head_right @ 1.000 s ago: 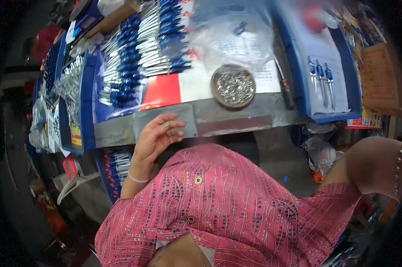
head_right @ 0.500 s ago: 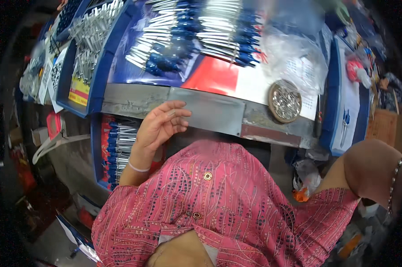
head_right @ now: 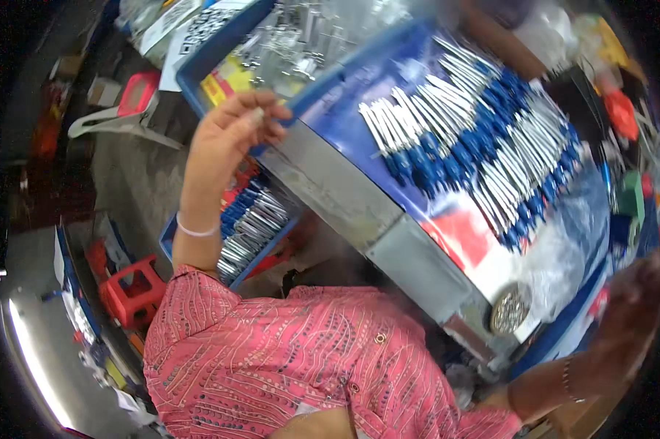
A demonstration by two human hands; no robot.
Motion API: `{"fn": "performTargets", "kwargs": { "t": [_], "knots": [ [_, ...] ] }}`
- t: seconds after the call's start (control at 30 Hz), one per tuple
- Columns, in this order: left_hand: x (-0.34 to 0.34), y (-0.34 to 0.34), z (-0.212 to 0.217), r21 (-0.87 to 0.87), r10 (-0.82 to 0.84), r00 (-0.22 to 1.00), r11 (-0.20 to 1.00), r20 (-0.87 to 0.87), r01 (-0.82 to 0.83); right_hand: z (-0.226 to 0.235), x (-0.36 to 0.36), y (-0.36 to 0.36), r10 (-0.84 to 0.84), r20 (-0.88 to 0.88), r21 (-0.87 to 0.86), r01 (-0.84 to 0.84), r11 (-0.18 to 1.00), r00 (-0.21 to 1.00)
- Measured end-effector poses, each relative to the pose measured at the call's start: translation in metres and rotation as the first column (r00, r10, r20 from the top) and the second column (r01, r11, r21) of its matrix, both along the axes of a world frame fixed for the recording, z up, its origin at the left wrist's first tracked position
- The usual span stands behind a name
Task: The recorder is assembling small blue plastic components onto clear tubes at a manual workstation.
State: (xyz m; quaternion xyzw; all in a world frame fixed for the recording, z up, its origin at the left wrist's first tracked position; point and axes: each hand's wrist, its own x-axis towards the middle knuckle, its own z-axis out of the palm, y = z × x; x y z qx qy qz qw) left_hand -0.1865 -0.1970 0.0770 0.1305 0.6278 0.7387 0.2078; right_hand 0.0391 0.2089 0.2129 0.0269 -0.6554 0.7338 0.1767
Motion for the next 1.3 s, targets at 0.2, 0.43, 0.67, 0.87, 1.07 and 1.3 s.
{"fn": "performTargets", "kwargs": {
  "t": [0.2,0.43,0.67,0.87,1.07,1.3],
  "knots": [
    [-0.102,-0.048,0.009,-0.508,-0.021,0.943,0.846,-0.332,-0.160,-0.060,0.001,-0.074,-0.213,0.388,0.233,0.128,0.964,0.897],
    [-0.184,-0.070,-0.038,-0.748,-0.152,0.849,0.567,-0.507,-0.345,-0.094,0.013,-0.090,-0.171,0.586,0.157,0.096,0.983,0.792],
    [-0.243,-0.027,-0.050,-0.788,-0.225,0.806,0.462,-0.548,-0.407,-0.108,0.013,-0.103,-0.136,0.623,0.070,0.118,0.991,0.770],
    [-0.248,0.002,-0.053,-0.839,-0.322,0.775,0.191,-0.544,-0.509,-0.109,0.012,-0.117,-0.076,0.648,0.040,0.067,0.997,0.758],
    [-0.235,0.023,-0.045,-0.819,-0.312,0.764,0.100,-0.565,-0.565,-0.116,0.023,-0.125,-0.064,0.698,-0.001,0.090,0.996,0.713],
    [-0.240,0.001,-0.044,-0.764,-0.181,0.750,0.277,-0.637,-0.582,-0.117,0.030,-0.124,-0.038,0.742,0.064,-0.014,0.998,0.670]
  ]
}}
